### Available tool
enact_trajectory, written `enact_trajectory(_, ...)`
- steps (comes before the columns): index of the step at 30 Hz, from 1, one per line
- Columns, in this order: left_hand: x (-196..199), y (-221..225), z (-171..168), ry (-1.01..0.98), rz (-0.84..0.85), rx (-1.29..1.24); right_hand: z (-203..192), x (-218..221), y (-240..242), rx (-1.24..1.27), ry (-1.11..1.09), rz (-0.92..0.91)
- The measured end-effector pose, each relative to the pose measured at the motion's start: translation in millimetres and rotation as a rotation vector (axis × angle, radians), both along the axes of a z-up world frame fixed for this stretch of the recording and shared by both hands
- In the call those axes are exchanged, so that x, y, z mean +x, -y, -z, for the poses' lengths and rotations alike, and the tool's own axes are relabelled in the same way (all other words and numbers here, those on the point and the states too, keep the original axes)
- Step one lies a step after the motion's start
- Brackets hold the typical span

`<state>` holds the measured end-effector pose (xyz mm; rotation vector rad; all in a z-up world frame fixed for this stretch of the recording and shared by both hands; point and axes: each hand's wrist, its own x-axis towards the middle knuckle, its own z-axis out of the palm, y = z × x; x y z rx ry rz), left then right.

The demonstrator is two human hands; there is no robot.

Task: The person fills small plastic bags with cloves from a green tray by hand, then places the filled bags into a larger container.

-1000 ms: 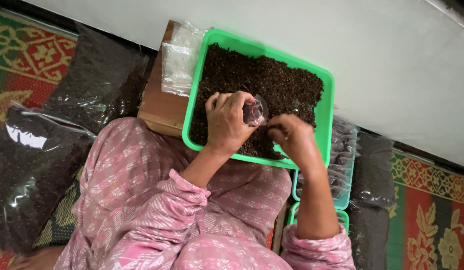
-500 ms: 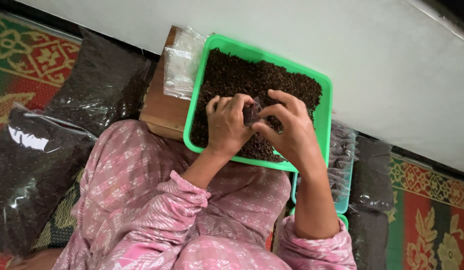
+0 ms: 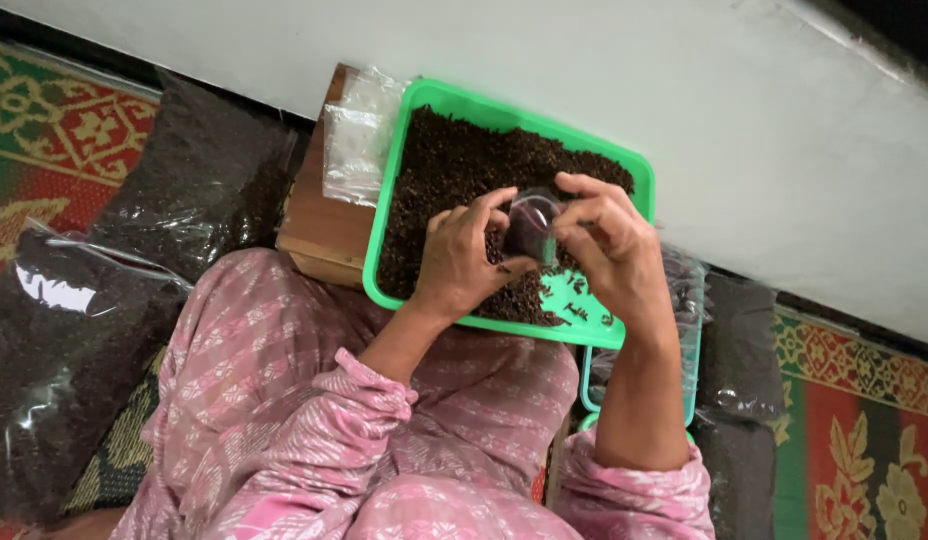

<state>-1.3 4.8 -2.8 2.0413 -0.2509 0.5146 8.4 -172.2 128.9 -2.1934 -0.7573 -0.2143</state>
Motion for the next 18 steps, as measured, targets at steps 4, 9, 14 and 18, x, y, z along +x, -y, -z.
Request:
enact_trajectory(4,6.5,-0.4,3.6,0.02,0.023,0.064,3.2,3.0,-0.6,-0.021,0.037,-0.007)
enact_trajectory(9,-0.5,-2.4,-13.9,0.101,0.12,-0.155,18.2,-2.0,-3.3,0.285,-0.146,-0.044)
enact_trajectory(14,-2.4,-0.6,-6.1,-0.032,0.153,-0.217,30.9,-2.8,6.2,0.314,-0.198,-0.002)
enact_trajectory(18,-0.9,-0.1,-8.0,-0.01,0.188,-0.198,31.3,-5.8,11.4,0.278,-0.135,0.099)
